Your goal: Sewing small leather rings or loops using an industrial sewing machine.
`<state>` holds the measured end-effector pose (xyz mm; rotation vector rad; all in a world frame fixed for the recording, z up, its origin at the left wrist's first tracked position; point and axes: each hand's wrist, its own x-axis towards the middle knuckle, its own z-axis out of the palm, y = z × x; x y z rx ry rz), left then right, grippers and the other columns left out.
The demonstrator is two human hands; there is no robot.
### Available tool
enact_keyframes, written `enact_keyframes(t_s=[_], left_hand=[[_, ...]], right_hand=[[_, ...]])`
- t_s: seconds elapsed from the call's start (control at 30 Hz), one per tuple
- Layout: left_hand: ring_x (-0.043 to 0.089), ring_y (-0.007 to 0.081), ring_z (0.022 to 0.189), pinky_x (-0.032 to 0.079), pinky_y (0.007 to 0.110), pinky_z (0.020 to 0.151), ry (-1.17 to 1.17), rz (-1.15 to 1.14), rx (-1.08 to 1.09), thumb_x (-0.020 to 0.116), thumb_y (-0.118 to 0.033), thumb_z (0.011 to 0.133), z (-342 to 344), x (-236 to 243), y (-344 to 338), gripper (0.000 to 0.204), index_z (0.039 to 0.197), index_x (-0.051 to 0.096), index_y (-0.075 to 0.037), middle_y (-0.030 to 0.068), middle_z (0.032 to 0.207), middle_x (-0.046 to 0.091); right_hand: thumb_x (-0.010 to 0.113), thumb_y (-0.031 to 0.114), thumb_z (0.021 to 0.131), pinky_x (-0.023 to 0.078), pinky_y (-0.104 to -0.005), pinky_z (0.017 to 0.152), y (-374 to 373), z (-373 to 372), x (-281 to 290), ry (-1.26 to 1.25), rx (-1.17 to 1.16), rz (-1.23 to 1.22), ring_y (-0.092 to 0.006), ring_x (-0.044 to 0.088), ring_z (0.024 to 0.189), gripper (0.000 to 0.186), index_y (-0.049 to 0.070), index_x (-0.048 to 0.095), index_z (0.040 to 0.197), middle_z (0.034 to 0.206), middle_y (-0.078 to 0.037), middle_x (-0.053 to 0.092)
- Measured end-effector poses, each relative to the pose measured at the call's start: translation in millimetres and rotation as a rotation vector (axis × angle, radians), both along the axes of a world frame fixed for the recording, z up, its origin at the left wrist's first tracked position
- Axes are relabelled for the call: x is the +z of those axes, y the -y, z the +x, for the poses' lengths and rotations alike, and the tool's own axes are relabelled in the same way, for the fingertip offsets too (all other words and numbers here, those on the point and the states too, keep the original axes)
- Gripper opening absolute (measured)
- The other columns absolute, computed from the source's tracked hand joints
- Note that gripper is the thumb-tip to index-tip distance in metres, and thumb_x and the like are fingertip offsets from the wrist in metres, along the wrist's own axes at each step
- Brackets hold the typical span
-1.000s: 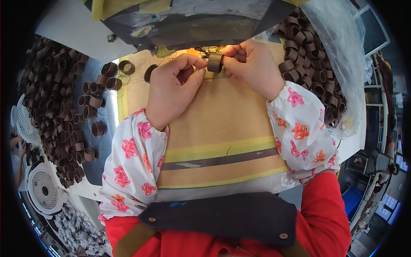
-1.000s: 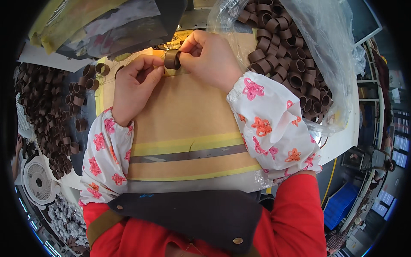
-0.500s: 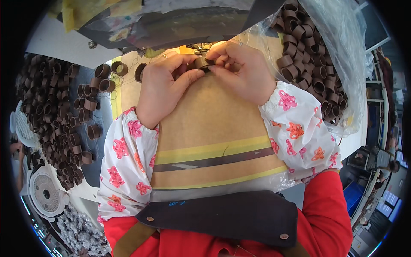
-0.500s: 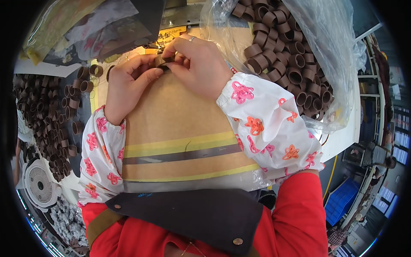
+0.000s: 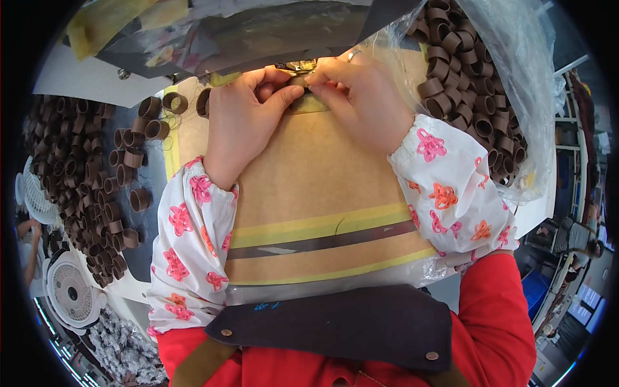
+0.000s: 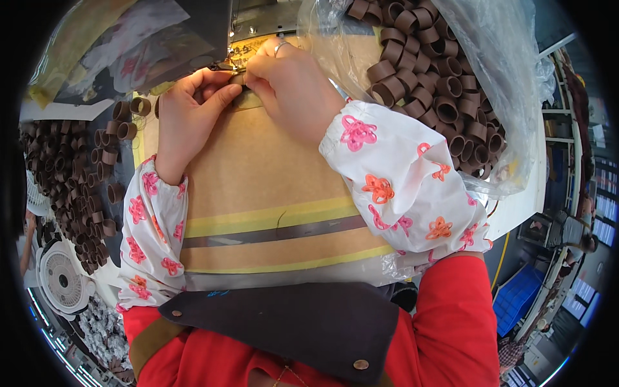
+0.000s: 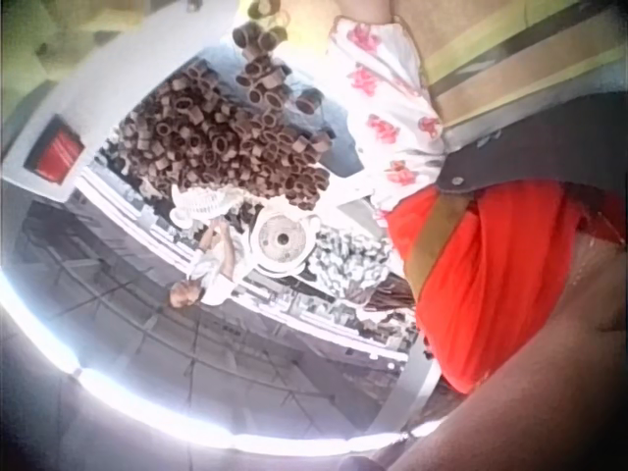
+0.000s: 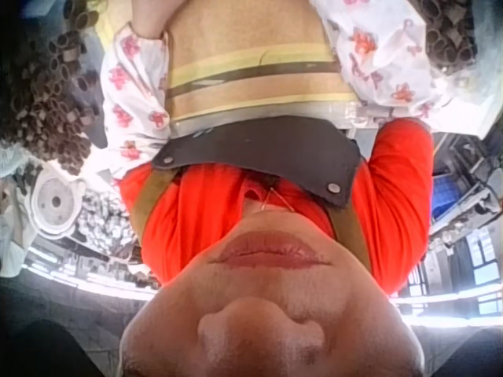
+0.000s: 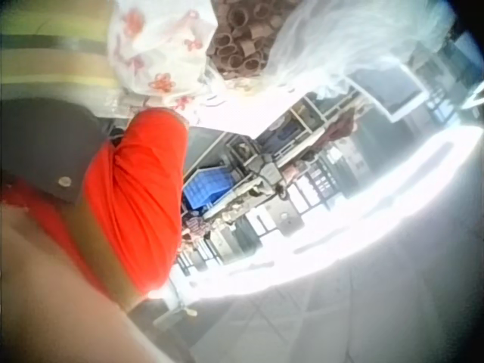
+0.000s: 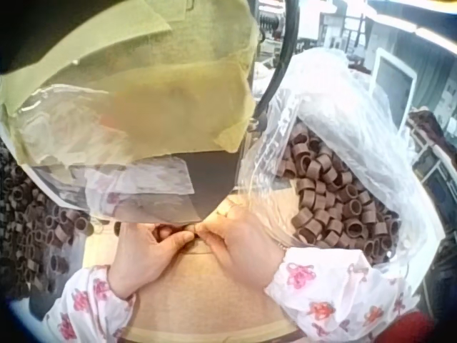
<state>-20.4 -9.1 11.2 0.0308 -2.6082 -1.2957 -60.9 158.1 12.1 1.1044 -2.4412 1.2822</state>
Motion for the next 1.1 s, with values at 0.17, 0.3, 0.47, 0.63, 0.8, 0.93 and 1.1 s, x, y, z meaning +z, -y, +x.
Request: enact_keyframes(t_s=[0.17, 0.3, 0.47, 0.63, 0.8, 0.93, 1.1], left_hand=[[0.04, 0.0018, 0.053, 0.034, 0.018, 0.049, 0.097, 0.018, 0.009, 0.07, -0.017, 0.074, -3.7, -1.7, 0.5, 0.024, 0.086, 0.064, 0.002, -0.005, 0.056, 0.046], [0.043, 0.0063, 0.047, 0.036, 0.023, 0.047, 0.071, 0.049, 0.026, 0.07, -0.018, 0.071, -3.8, -4.2, 0.2, 0.025, 0.082, 0.065, 0.003, -0.0009, 0.051, 0.047], [0.042, 0.004, 0.05, 0.036, 0.021, 0.048, 0.118, 0.031, 0.02, 0.069, -0.02, 0.073, -5.0, -0.4, -0.7, 0.025, 0.084, 0.064, 0.002, -0.0036, 0.052, 0.046], [0.039, -0.0009, 0.053, 0.035, 0.016, 0.051, 0.161, 0.004, 0.003, 0.068, -0.019, 0.076, -3.8, 2.9, 0.8, 0.024, 0.086, 0.062, 0.002, -0.008, 0.054, 0.045], [0.04, -0.0005, 0.053, 0.036, 0.017, 0.05, 0.148, 0.025, -0.021, 0.067, -0.021, 0.076, -5.1, -0.4, 3.4, 0.025, 0.085, 0.062, 0.002, -0.0074, 0.053, 0.045], [0.041, -0.0003, 0.053, 0.036, 0.017, 0.05, 0.106, 0.032, -0.018, 0.067, -0.02, 0.076, -2.5, -0.9, 6.7, 0.024, 0.084, 0.062, 0.001, -0.0074, 0.054, 0.045], [0.043, 0.0067, 0.045, 0.035, 0.024, 0.046, 0.083, 0.012, -0.023, 0.066, -0.02, 0.074, -5.0, -0.5, 1.0, 0.024, 0.082, 0.063, 0.003, 0.0012, 0.05, 0.049]], right_hand=[[0.059, 0.001, 0.069, 0.043, -0.0392, 0.062, 1.1, -8.1, -4.2, 0.006, -0.006, 0.026, -0.0322, 0.053, 0.07, 0.003, 0.0, 0.056, 0.07, 0.071, -0.015, 0.053], [0.06, 0.005, 0.071, 0.04, -0.0353, 0.057, 2.6, -9.1, -2.5, -0.024, -0.014, 0.054, -0.0272, 0.051, 0.061, 0.006, 0.0, 0.058, 0.072, 0.063, -0.013, 0.052], [0.064, 0.011, 0.073, 0.037, -0.0297, 0.047, 1.9, -10.1, -3.9, -0.009, -0.051, 0.079, -0.0193, 0.047, 0.046, 0.012, 0.0, 0.063, 0.076, 0.053, -0.011, 0.052], [0.059, 0.011, 0.07, 0.044, -0.0396, 0.06, 0.6, -6.6, 5.0, -0.02, -0.131, 0.205, -0.0295, 0.056, 0.07, 0.008, 0.004, 0.056, 0.067, 0.071, -0.01, 0.057], [0.06, 0.013, 0.071, 0.044, -0.0396, 0.06, 2.0, -8.3, 9.0, 0.0, -0.123, 0.27, -0.0284, 0.057, 0.07, 0.009, 0.006, 0.057, 0.067, 0.071, -0.009, 0.058], [0.06, 0.014, 0.071, 0.045, -0.0393, 0.061, 6.4, -8.5, 10.3, 0.044, -0.117, 0.319, -0.0277, 0.057, 0.07, 0.009, 0.006, 0.057, 0.067, 0.071, -0.008, 0.058], [0.062, 0.018, 0.074, 0.04, -0.0323, 0.05, 0.7, -13.5, -0.6, -0.042, -0.085, 0.156, -0.0237, 0.054, 0.052, 0.015, 0.003, 0.062, 0.072, 0.057, -0.012, 0.055]])
